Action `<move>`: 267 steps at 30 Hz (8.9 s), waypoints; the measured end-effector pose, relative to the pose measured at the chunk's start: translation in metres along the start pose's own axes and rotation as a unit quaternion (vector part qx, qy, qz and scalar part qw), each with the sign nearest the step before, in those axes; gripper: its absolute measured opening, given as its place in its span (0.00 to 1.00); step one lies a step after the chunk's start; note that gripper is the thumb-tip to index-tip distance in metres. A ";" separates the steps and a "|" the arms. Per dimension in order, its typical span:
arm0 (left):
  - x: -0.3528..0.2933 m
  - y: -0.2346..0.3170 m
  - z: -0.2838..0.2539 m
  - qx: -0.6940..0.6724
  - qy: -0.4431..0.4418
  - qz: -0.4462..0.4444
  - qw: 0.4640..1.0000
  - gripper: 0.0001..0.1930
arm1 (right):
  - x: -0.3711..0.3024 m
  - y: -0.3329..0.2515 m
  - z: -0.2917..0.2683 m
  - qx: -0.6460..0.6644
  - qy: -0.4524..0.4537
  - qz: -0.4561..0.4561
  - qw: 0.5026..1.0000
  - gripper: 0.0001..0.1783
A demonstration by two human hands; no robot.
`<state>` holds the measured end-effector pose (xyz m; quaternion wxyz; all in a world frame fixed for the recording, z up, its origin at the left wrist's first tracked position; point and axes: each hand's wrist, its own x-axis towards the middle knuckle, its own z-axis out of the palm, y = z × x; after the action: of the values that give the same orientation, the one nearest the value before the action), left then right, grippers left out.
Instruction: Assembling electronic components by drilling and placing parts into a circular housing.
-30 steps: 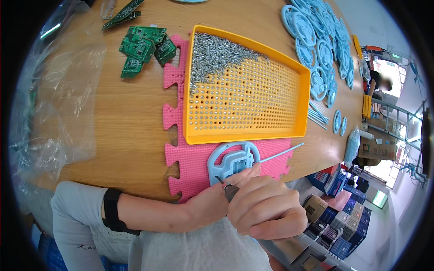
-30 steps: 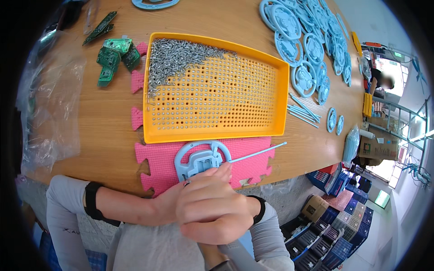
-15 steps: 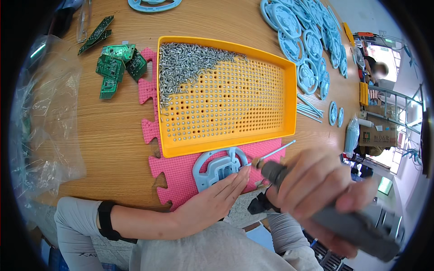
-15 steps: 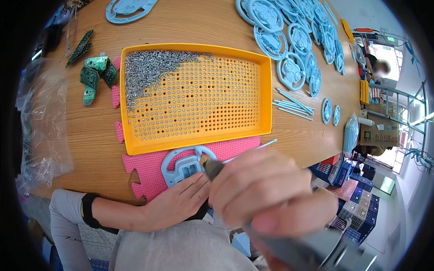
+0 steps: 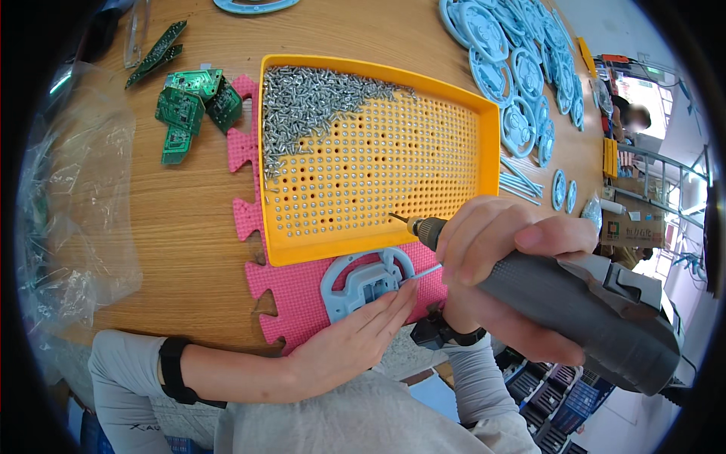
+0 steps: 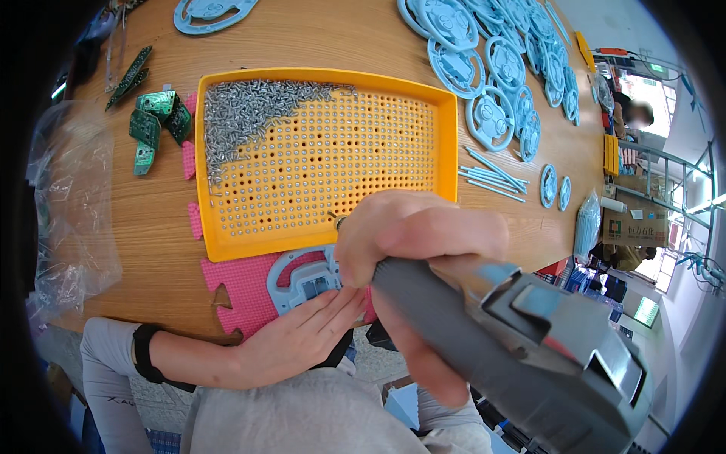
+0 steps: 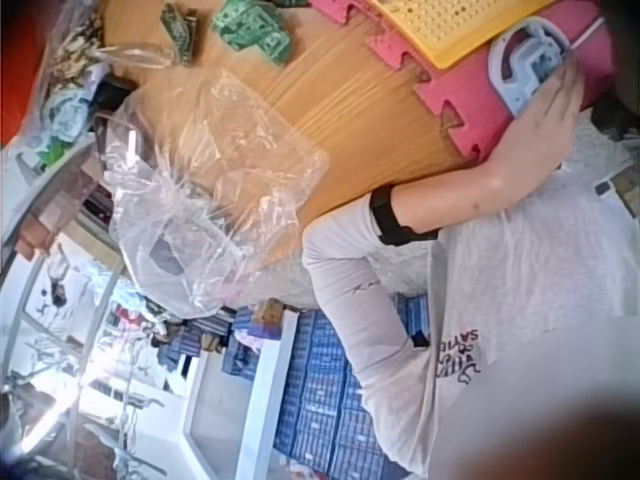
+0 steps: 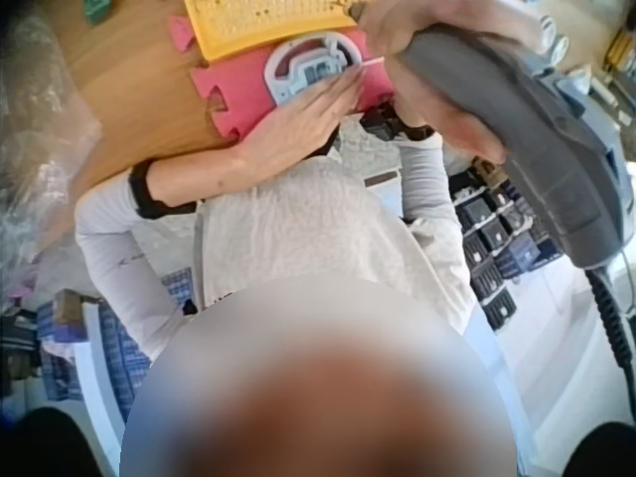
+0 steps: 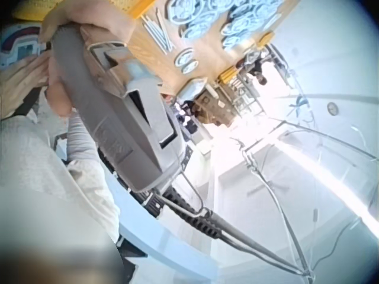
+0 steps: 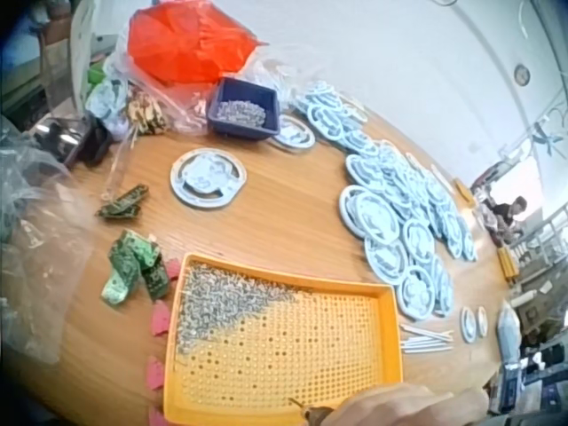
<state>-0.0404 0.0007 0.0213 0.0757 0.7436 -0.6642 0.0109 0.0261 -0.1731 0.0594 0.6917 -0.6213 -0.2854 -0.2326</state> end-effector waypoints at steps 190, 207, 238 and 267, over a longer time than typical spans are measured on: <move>0.122 -0.239 -0.031 -0.273 0.094 -0.312 0.905 0.22 | -0.097 -0.042 -0.057 0.100 0.119 0.261 0.953 0.41; 0.151 -0.283 -0.050 -0.357 -0.019 -0.230 0.905 0.13 | -0.089 -0.071 -0.102 -0.136 0.273 0.265 0.914 0.15; 0.018 -0.234 -0.096 -0.629 0.287 -0.421 0.587 0.23 | -0.101 -0.037 -0.205 -0.507 0.055 0.260 0.820 0.12; -0.077 -0.130 -0.040 -0.014 0.273 -0.462 0.843 0.20 | -0.104 -0.109 -0.005 -0.373 0.022 0.242 0.895 0.11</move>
<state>0.0823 0.0957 0.0389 0.2612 0.9302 -0.1958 0.1678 -0.1228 -0.1948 0.0667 0.4500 -0.8784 -0.0033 -0.1612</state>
